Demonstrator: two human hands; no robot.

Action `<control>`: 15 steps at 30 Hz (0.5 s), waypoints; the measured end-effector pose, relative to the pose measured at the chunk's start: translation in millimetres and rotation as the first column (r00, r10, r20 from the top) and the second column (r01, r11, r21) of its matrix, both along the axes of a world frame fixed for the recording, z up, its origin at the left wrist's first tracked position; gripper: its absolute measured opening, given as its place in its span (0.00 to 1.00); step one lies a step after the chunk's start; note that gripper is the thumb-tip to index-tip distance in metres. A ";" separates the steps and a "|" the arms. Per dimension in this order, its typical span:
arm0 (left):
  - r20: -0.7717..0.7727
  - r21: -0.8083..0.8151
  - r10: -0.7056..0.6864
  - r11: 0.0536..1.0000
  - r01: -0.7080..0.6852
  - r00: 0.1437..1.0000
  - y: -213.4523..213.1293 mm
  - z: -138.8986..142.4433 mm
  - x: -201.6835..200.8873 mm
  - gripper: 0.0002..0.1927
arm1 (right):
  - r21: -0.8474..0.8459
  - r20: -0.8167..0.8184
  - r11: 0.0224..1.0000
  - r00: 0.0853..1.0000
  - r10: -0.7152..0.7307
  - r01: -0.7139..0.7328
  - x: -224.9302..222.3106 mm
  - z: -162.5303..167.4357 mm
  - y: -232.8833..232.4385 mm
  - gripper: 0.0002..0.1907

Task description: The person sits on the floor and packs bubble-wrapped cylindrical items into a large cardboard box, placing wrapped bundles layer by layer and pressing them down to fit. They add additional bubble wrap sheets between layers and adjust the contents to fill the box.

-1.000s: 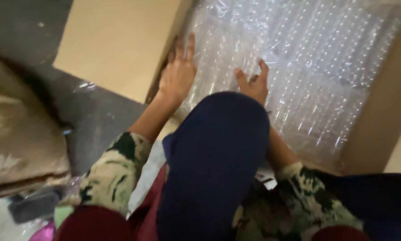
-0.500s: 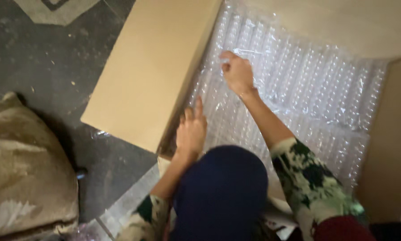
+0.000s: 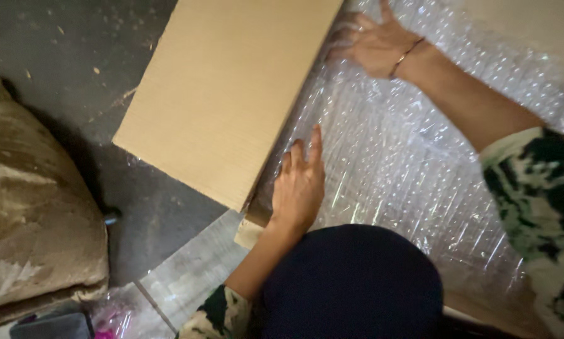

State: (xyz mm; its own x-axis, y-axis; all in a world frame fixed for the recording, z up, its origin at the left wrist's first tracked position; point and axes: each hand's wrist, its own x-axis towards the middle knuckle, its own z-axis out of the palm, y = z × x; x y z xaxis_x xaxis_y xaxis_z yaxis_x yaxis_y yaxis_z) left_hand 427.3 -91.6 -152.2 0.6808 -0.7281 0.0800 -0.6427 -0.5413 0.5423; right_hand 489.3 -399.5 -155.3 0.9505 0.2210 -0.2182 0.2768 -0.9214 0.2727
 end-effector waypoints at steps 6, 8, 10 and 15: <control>-0.129 -0.028 -0.011 1.000 0.007 0.992 -0.5 6.7 0.0 0.36 | 0.254 -0.088 0.964 0.995 -0.054 0.075 -5.2 18.0 -7.0 0.25; -0.174 -0.016 -0.026 1.000 0.023 0.984 -1.0 11.6 0.5 0.37 | 0.320 -0.097 0.943 0.993 -0.062 0.090 -5.2 20.1 -8.7 0.26; -0.142 -0.115 -0.022 0.993 0.005 0.990 1.3 16.7 0.4 0.37 | 0.358 -0.067 0.930 0.996 -0.061 0.081 -6.0 17.2 -6.6 0.27; -0.230 -0.125 0.060 0.988 -0.091 0.971 1.9 9.9 0.3 0.39 | 0.063 0.192 0.997 0.980 -0.050 0.039 -15.8 -6.5 1.9 0.26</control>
